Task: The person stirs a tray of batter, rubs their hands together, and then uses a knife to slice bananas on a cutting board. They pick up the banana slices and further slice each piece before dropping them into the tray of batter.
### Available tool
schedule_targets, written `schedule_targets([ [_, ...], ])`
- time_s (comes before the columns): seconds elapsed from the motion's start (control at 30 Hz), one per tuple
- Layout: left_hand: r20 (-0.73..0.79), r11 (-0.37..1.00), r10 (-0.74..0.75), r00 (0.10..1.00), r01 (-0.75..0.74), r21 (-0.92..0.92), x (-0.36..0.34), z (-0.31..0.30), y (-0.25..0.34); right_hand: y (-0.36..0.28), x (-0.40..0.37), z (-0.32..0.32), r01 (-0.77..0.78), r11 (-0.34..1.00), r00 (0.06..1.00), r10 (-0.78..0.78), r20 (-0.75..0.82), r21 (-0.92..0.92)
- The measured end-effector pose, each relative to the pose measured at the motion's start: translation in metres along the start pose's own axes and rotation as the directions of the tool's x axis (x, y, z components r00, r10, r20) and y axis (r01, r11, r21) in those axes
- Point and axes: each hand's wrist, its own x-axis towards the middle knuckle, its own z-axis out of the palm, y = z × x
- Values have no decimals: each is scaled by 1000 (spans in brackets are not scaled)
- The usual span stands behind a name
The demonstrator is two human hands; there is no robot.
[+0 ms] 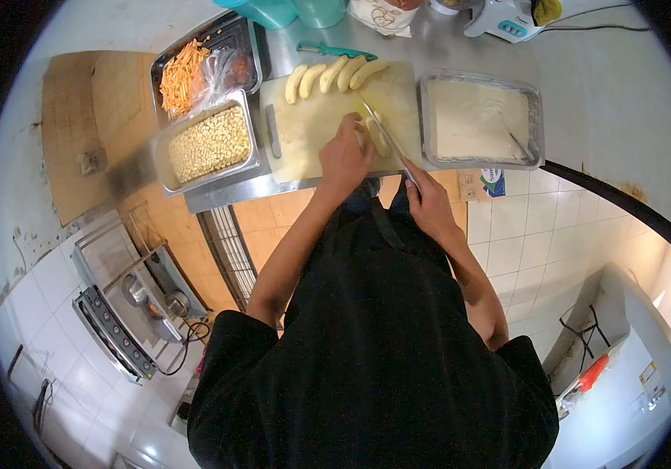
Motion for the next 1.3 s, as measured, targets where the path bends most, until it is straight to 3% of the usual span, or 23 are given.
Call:
schedule_targets([
  [0.17, 89, 992, -129, 988, 129, 7, 3, 1, 3, 5, 0, 2, -42, 992, 999, 43, -9, 115],
  [0.5, 145, 980, -169, 975, 150, 132, 17, 3, 15, 6, 2, 0, -58, 989, 998, 61, -13, 133],
  [0.57, 130, 983, -181, 975, 175, 56, 13, -2, 8, 9, 1, 3, 2, 989, 1000, 1, -24, 147],
  [0.7, 65, 987, -146, 987, 150, -64, 7, -4, -4, 2, 2, 6, -18, 984, 1000, 16, 16, 180],
  [0.77, 91, 970, -197, 976, 208, -127, 7, -8, 0, 0, 3, 8, -16, 986, 1000, 11, 28, 167],
  [0.87, 4, 985, -116, 993, 115, -128, 4, 0, -9, -5, 2, 12, -9, 989, 999, 3, 38, 149],
  [1.0, 10, 972, -156, 988, 155, -179, 3, 3, -13, -4, 0, 20, -43, 980, 997, 29, 78, 193],
  [1.3, 6, 945, -183, 983, 178, -275, 5, 12, -22, -2, -2, 26, 56, 981, 998, -58, 6, 185],
])
